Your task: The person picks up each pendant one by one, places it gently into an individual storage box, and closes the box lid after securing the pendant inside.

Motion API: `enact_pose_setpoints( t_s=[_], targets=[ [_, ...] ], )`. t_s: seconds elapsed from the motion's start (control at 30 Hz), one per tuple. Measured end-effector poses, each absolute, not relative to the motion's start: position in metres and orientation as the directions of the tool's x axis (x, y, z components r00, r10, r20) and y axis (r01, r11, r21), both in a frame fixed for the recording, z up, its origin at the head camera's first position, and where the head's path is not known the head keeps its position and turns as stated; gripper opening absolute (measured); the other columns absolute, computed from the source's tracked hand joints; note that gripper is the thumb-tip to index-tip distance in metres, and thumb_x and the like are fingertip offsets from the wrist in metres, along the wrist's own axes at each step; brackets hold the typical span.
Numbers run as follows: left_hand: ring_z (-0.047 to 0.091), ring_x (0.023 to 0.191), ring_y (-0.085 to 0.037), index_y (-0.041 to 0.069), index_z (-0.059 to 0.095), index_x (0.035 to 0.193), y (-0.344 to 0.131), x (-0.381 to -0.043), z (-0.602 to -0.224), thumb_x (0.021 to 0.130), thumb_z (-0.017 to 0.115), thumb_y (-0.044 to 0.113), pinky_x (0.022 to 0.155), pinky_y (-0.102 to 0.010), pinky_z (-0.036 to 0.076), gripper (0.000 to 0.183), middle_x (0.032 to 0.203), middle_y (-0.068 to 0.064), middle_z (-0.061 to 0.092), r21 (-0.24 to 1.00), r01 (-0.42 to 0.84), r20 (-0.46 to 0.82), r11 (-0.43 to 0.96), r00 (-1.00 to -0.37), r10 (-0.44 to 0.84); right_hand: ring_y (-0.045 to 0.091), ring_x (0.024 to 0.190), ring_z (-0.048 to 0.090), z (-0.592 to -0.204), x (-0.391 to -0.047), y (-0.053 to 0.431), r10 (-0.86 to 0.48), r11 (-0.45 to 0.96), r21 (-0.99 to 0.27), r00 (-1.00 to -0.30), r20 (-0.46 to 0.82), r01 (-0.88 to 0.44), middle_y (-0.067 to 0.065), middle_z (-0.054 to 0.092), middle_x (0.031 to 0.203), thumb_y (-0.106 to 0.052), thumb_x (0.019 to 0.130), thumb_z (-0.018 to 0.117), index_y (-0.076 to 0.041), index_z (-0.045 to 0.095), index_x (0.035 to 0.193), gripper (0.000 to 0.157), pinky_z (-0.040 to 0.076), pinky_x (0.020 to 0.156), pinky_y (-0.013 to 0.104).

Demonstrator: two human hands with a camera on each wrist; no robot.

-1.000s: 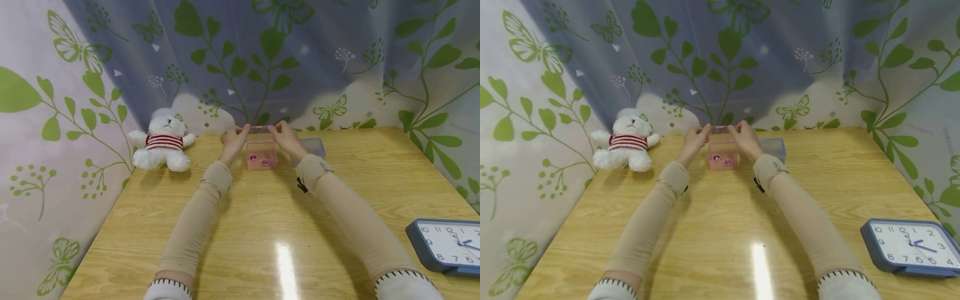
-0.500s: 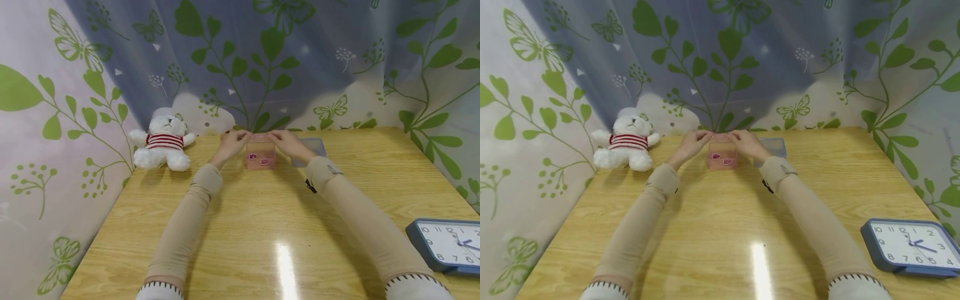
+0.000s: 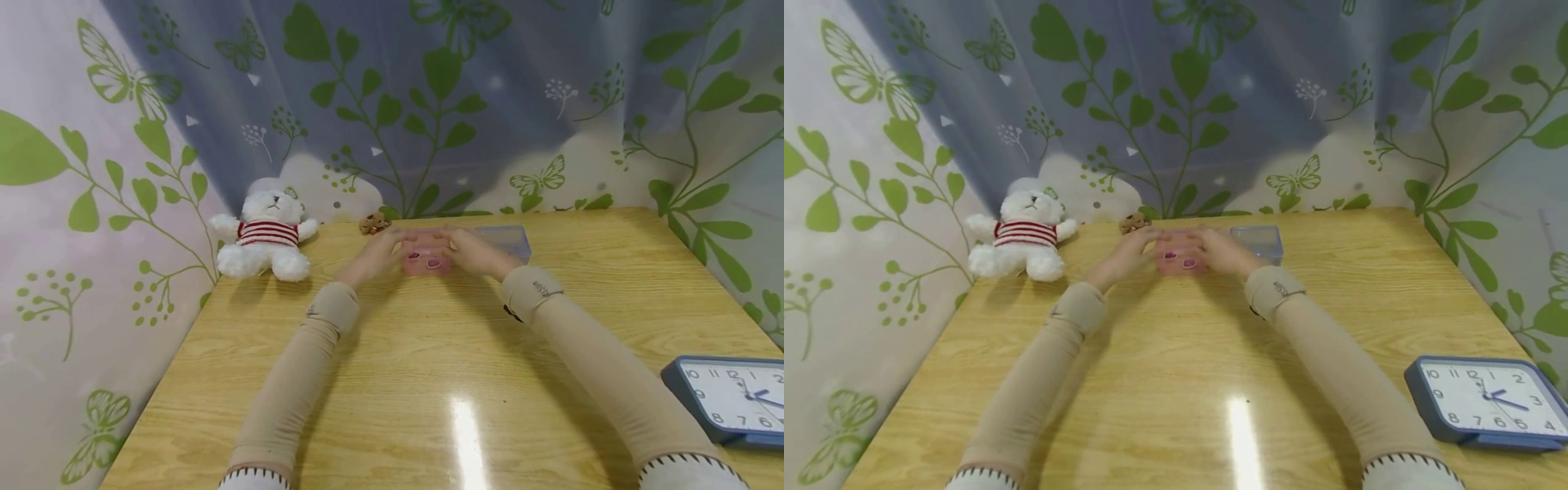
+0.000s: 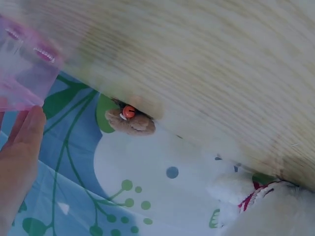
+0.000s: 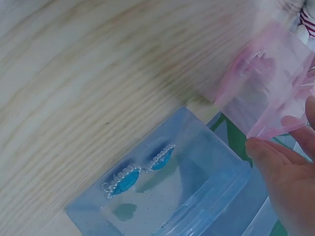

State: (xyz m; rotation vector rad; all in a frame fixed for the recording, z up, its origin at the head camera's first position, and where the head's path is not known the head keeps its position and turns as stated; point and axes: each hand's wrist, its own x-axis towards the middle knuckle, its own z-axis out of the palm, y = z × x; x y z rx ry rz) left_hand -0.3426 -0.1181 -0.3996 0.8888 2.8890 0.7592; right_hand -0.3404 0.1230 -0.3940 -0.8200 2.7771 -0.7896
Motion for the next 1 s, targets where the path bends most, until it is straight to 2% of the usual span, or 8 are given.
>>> enact_pose_setpoints(
  t_s=[0.13,0.3,0.37,0.53,0.7,0.8,0.9,1.0],
  targets=[
    [0.049,0.147,-0.038,0.004,0.062,0.145,-0.117,-0.342,-0.404,0.109,0.059,0.02,0.128,-0.05,0.038,0.04,0.154,-0.021,0.054,0.433,0.53,0.123,0.73,-0.836,0.534,0.046,0.159,0.028,-0.397,-0.338,0.121,-0.533,0.733,-0.486,-0.846,0.025,-0.476,0.028,0.038,0.166,-0.012,0.108,0.059,-0.002,0.049,0.156,0.05,0.023,0.129,0.067],
    [0.051,0.146,-0.037,0.004,0.066,0.139,-0.114,-0.342,-0.409,0.105,0.065,0.02,0.127,-0.048,0.039,0.037,0.151,-0.02,0.057,0.424,0.527,0.137,0.736,-0.841,0.523,0.046,0.159,0.028,-0.403,-0.337,0.12,-0.54,0.727,-0.469,-0.84,0.06,-0.501,0.027,0.047,0.16,-0.007,0.106,0.061,0.001,0.052,0.152,0.047,0.026,0.128,0.067],
    [0.053,0.145,-0.036,0.003,0.068,0.136,-0.112,-0.342,-0.41,0.104,0.068,0.018,0.125,-0.047,0.042,0.035,0.15,-0.019,0.058,0.405,0.526,0.149,0.748,-0.845,0.514,0.047,0.156,0.033,-0.405,-0.337,0.12,-0.539,0.724,-0.463,-0.838,0.081,-0.511,0.028,0.05,0.158,-0.005,0.105,0.061,0.003,0.054,0.149,0.045,0.033,0.126,0.063],
    [0.057,0.141,-0.035,0.005,0.072,0.128,-0.107,-0.343,-0.409,0.1,0.071,0.013,0.122,-0.046,0.046,0.03,0.148,-0.018,0.06,0.365,0.506,0.164,0.782,-0.861,0.481,0.051,0.149,0.041,-0.404,-0.339,0.117,-0.538,0.728,-0.439,-0.836,0.111,-0.526,0.034,0.048,0.156,-0.002,0.106,0.055,0.005,0.057,0.144,0.038,0.039,0.123,0.061],
    [0.057,0.139,-0.035,0.003,0.07,0.13,-0.103,-0.341,-0.407,0.1,0.07,0.009,0.121,-0.045,0.048,0.031,0.147,-0.019,0.058,0.402,0.464,0.146,0.79,-0.884,0.445,0.054,0.134,0.057,-0.403,-0.336,0.116,-0.543,0.744,-0.404,-0.834,0.099,-0.532,0.037,0.035,0.163,-0.003,0.108,0.046,0.0,0.057,0.135,0.029,0.049,0.114,0.061],
    [0.054,0.143,-0.035,0.002,0.067,0.134,-0.102,-0.338,-0.408,0.101,0.068,0.008,0.123,-0.044,0.045,0.034,0.15,-0.019,0.056,0.432,0.441,0.115,0.787,-0.892,0.437,0.052,0.125,0.064,-0.405,-0.332,0.118,-0.55,0.75,-0.394,-0.832,0.072,-0.531,0.035,0.029,0.166,-0.005,0.11,0.043,-0.003,0.051,0.143,0.035,0.054,0.108,0.061],
    [0.052,0.145,-0.035,0.002,0.063,0.141,-0.101,-0.335,-0.409,0.103,0.066,0.008,0.124,-0.045,0.044,0.038,0.152,-0.019,0.054,0.451,0.426,0.101,0.784,-0.898,0.429,0.052,0.14,0.053,-0.406,-0.328,0.121,-0.551,0.752,-0.393,-0.832,0.069,-0.53,0.034,0.027,0.169,-0.008,0.11,0.047,-0.006,0.041,0.157,0.047,0.047,0.114,0.067],
    [0.052,0.145,-0.034,0.004,0.056,0.147,-0.098,-0.328,-0.406,0.104,0.066,0.014,0.123,-0.046,0.044,0.045,0.154,-0.016,0.053,0.437,0.424,0.134,0.793,-0.903,0.409,0.053,0.155,0.032,-0.405,-0.324,0.126,-0.54,0.739,-0.41,-0.834,0.113,-0.534,0.034,0.026,0.168,-0.013,0.109,0.055,-0.003,0.034,0.162,0.058,0.035,0.122,0.069]
  ],
)
